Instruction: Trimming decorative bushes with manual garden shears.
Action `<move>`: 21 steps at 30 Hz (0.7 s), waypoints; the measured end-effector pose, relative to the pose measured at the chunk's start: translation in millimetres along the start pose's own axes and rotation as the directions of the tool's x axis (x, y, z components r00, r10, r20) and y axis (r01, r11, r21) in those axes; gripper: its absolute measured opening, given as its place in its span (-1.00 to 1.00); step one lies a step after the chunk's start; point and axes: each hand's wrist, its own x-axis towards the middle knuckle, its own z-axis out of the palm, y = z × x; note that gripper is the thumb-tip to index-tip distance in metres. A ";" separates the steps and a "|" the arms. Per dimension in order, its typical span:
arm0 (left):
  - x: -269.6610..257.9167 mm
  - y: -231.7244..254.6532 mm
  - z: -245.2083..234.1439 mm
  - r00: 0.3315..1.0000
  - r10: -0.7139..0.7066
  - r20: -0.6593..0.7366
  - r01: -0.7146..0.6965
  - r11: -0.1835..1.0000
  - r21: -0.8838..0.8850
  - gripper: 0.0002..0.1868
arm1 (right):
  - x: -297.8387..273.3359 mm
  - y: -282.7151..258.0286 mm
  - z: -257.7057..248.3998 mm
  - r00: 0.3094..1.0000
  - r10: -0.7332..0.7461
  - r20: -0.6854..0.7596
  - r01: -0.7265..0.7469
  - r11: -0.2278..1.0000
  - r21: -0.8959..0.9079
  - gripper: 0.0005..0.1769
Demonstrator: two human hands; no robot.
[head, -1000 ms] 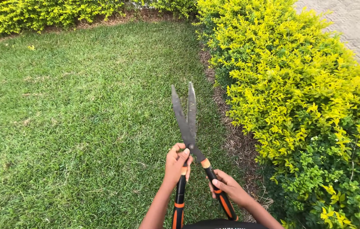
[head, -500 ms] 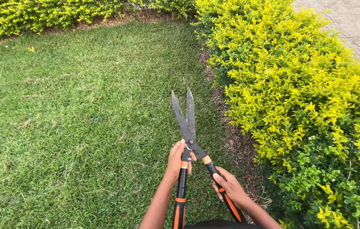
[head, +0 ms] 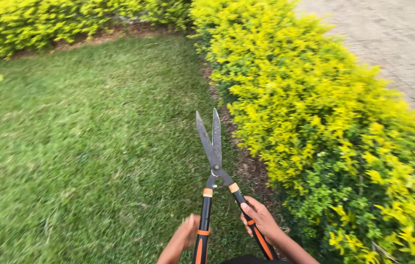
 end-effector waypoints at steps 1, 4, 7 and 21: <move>13.1 -49.8 -39.1 0.980 0.011 0.199 0.021 0.987 -0.158 -0.39 | -0.2 -2.0 -9.1 1.000 -0.008 -0.008 0.007 1.000 -0.028 -0.55; 32.6 -117.0 -38.0 0.923 -0.090 0.374 0.227 0.912 -0.341 -0.33 | -3.7 -2.6 -30.2 0.998 -0.039 -0.049 0.038 0.999 -0.024 -0.60; -6.3 -64.1 20.1 0.955 0.178 0.237 -0.192 0.981 0.038 -0.38 | -6.0 -5.3 -46.2 0.996 -0.068 -0.052 0.067 0.997 -0.026 -0.61; 215.9 -88.0 -42.2 0.964 -0.165 0.208 0.084 0.933 0.349 -0.34 | 47.7 -5.1 -81.8 0.932 -0.018 -0.361 -0.008 0.997 -0.071 -0.61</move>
